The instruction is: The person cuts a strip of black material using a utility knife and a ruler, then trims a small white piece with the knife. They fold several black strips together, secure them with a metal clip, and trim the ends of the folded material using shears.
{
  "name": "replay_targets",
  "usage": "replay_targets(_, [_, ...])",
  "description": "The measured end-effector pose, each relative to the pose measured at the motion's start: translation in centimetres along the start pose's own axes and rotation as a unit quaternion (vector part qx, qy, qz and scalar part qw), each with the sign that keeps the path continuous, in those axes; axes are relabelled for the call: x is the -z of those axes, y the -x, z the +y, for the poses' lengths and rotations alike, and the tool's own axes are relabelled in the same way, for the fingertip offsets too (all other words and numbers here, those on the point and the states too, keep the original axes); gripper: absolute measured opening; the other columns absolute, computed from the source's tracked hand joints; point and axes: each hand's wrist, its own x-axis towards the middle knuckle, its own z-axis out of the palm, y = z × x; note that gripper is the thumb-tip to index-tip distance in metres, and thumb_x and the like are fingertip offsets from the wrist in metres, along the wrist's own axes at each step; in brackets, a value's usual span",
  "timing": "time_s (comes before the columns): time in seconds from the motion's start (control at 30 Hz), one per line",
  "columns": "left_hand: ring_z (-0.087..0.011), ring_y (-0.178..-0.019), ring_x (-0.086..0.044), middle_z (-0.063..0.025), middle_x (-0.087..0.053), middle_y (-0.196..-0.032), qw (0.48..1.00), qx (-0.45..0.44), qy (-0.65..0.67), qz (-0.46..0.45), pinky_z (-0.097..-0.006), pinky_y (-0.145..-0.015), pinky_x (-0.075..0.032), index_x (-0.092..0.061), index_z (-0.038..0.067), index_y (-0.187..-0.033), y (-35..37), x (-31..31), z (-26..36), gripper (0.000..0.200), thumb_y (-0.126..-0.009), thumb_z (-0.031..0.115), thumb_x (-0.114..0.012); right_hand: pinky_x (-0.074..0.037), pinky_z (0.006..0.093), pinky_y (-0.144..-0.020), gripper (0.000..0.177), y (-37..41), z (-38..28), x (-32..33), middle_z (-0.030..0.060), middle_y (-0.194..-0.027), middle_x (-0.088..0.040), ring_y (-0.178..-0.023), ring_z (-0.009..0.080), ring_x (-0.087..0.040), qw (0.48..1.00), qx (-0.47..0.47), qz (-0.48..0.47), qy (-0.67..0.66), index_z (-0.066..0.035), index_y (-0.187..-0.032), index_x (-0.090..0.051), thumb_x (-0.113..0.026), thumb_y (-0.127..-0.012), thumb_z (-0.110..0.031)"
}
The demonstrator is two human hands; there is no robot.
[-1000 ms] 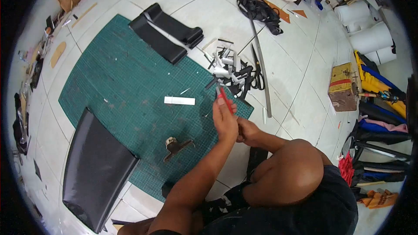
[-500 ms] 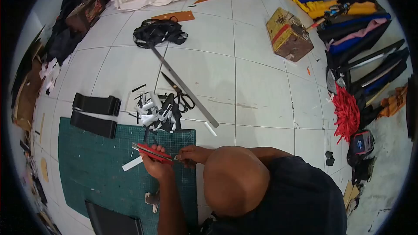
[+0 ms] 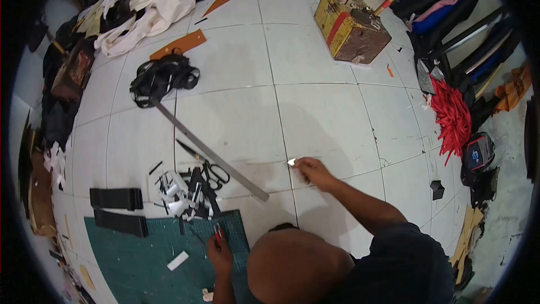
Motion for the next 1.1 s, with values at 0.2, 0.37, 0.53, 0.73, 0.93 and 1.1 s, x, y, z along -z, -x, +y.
replay_targets(0.2, [-0.0255, -0.074, -0.059, -0.015, -0.06, -0.084, 0.998, -0.017, -0.025, -0.06, -0.037, -0.067, -0.048, -0.058, -0.002, -0.103, -0.2, 0.2, 1.4, 0.022, -0.089, 0.014, -0.065, -0.048, 0.0313, -0.067, 0.032, -8.4, -7.2, 15.5, 0.0077, -0.08, -0.069, -0.071, 0.0134, -0.058, 0.927, 0.111, 0.275, 0.229, -0.002, -0.103, -0.071, -0.061, -0.096, -0.031])
replay_targets(0.37, [-0.0249, -0.079, -0.059, -0.0148, -0.059, -0.089, 0.996, -0.016, -0.038, -0.076, -0.0371, -0.068, -0.049, -0.057, -0.002, -0.105, 0.8, 0.7, 0.3, 0.027, -0.088, 0.016, -0.067, -0.05, 0.034, -0.072, 0.037, -14.1, -18.2, 27.4, 0.0096, -0.083, -0.07, -0.073, 0.0179, -0.062, 0.815, 0.239, 0.431, 0.304, 0.0, -0.1, -0.071, -0.061, -0.095, -0.035])
replay_targets(0.53, [-0.0244, -0.08, -0.06, -0.0148, -0.058, -0.093, 0.995, 0.06, -0.007, -0.075, -0.0365, -0.068, -0.049, -0.058, -0.001, -0.106, 0.6, 0.9, 2.2, 0.028, -0.088, 0.019, -0.067, -0.047, 0.0362, -0.057, 0.038, -17.1, -31.9, 36.5, 0.0083, -0.07, -0.066, -0.063, 0.0193, -0.063, 0.676, 0.316, 0.55, 0.375, -0.002, -0.093, -0.07, -0.064, -0.09, -0.039])
replay_targets(0.73, [-0.0271, -0.08, -0.059, -0.0153, -0.058, -0.09, 0.992, -0.051, -0.117, -0.022, -0.0371, -0.067, -0.047, -0.059, 0.0, -0.102, 1.3, 1.2, 0.9, 0.021, -0.088, 0.015, -0.063, -0.05, 0.0412, -0.07, 0.042, -18.3, -35.3, 36.6, 0.017, -0.079, -0.068, -0.074, 0.0321, -0.066, 0.704, 0.314, 0.573, 0.279, 0.002, -0.09, -0.069, -0.06, -0.092, -0.039])
replay_targets(0.93, [-0.03, -0.077, -0.057, -0.015, -0.057, -0.087, 0.994, -0.031, -0.086, 0.064, -0.039, -0.065, -0.045, -0.059, -0.001, -0.097, 2.7, 3.7, 0.2, 0.016, -0.089, 0.013, -0.061, -0.042, 0.0324, -0.057, 0.034, -16.7, -20.3, 19.3, 0.0024, -0.067, -0.054, -0.064, 0.0124, -0.05, 0.816, 0.342, 0.463, 0.06, 0.002, -0.089, -0.066, -0.057, -0.097, -0.03])
replay_targets(1.1, [-0.0299, -0.075, -0.056, -0.0146, -0.056, -0.083, 0.982, -0.064, -0.129, 0.119, -0.0403, -0.065, -0.045, -0.059, -0.001, -0.094, -0.1, 8.6, -4.3, 0.01, -0.089, 0.008, -0.06, -0.036, 0.0224, -0.048, 0.024, -10.6, -9.8, 1.0, -0.0064, -0.066, -0.047, -0.056, 0.0037, -0.041, 0.955, 0.218, 0.2, -0.026, -0.008, -0.109, -0.069, -0.052, -0.1, -0.023])
